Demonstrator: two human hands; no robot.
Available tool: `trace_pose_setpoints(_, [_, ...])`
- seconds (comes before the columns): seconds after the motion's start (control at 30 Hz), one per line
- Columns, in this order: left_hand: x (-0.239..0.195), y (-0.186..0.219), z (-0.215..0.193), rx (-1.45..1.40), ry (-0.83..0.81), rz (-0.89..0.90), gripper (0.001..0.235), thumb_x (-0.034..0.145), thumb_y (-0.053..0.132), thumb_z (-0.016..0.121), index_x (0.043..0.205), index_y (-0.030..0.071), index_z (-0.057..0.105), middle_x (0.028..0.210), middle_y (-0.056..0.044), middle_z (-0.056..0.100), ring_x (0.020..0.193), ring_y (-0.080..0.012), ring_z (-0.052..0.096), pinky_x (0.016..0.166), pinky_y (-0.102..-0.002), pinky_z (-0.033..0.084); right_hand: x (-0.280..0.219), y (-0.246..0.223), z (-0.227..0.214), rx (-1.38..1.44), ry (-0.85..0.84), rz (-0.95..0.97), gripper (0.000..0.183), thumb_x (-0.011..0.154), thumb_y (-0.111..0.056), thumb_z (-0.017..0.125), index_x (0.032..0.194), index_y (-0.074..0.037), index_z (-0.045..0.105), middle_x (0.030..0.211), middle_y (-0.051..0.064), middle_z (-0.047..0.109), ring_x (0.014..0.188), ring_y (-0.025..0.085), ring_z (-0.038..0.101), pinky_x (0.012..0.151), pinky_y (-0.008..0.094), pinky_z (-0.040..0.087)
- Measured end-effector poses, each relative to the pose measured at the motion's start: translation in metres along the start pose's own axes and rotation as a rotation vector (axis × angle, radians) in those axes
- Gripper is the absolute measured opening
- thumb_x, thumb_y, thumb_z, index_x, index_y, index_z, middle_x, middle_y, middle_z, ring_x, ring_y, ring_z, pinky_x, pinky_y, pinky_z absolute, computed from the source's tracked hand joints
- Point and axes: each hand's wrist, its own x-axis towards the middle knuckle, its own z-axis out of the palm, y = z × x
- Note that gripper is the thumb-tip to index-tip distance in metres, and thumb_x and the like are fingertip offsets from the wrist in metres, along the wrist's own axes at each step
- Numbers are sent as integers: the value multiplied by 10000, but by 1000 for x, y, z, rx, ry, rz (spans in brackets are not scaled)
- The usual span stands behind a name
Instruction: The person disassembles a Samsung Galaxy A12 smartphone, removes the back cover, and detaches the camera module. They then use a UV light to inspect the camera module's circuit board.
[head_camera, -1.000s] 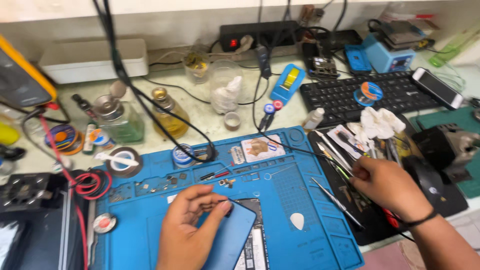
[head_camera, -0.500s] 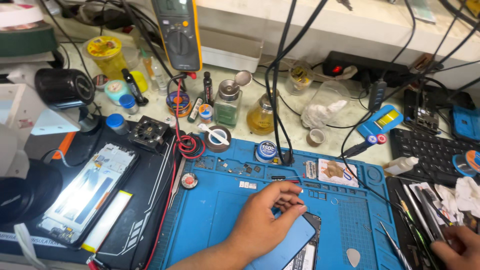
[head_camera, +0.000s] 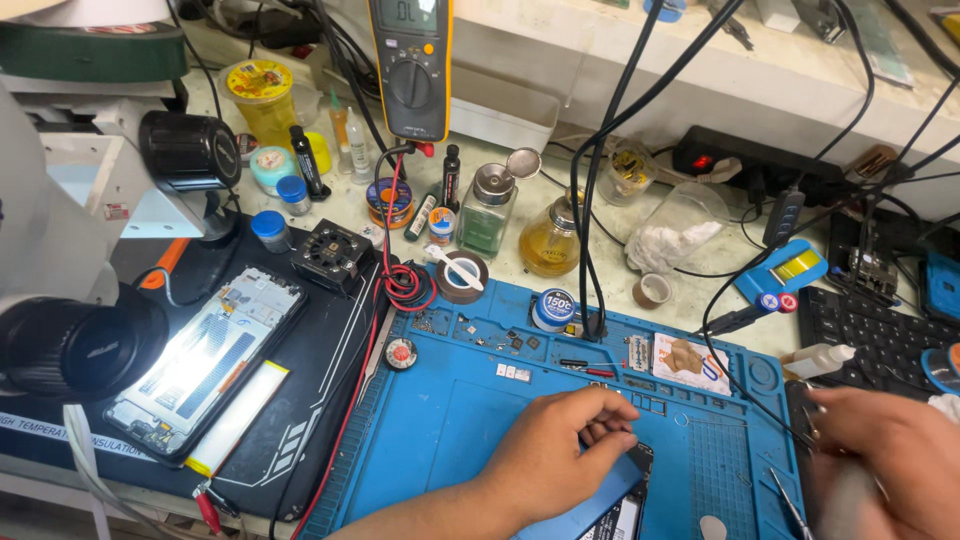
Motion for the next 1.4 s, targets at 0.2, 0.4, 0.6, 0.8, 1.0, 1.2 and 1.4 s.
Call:
trace_pose_setpoints(0.2, [-1,5,-6,191,-18,87,194,913,112,698,1088,29,704,904,-158,738,825,-316,727,739,-386,573,140,-132,87,-69,-179,-489,137,752,-165,750,853,-94,690,768,101,603,748,324,623,681,468,489])
trace_pose_setpoints(0.4, [-4,1,-11,152,-46,130,208,919,107,666,1108,40,719,1057,-157,752,988,-318,737,898,-397,583,239,-166,180,-524,-141,-594,153,811,-157,631,919,-146,738,884,93,679,867,297,665,764,418,509])
trace_pose_setpoints(0.6, [0,-8,-12,181,-117,119,242,918,95,619,1134,46,716,1073,-160,747,1022,-325,725,934,-416,567,274,-154,226,-595,-205,-471,273,805,-167,656,1050,-197,772,938,128,692,908,316,663,761,430,509])
trace_pose_setpoints(0.8, [-3,-19,-10,179,-103,175,190,933,98,616,1087,53,717,1055,-153,751,1011,-318,736,930,-414,576,283,-135,237,-557,-273,-421,289,812,-139,673,1070,-209,784,985,119,695,988,324,659,843,434,509])
trace_pose_setpoints(1.0, [-3,-22,-8,178,-127,157,222,923,106,630,1122,58,716,1019,-160,748,982,-310,742,908,-408,584,288,-132,246,-583,-367,-353,429,760,-117,677,1166,-236,742,981,123,699,1000,339,645,851,444,498])
trace_pose_setpoints(1.2, [2,-32,-4,186,-146,149,221,955,176,688,1134,51,714,1043,-165,746,1011,-311,742,906,-405,580,290,-127,246,-615,-355,-348,398,794,-119,667,1172,-229,726,976,100,711,1006,325,649,856,438,498])
trace_pose_setpoints(1.4, [15,-77,8,148,-211,162,220,979,198,692,1126,36,711,1040,-158,749,1015,-293,748,906,-391,592,290,-127,251,-519,-327,-324,335,786,-132,665,1110,-186,733,975,87,719,996,324,647,846,440,494])
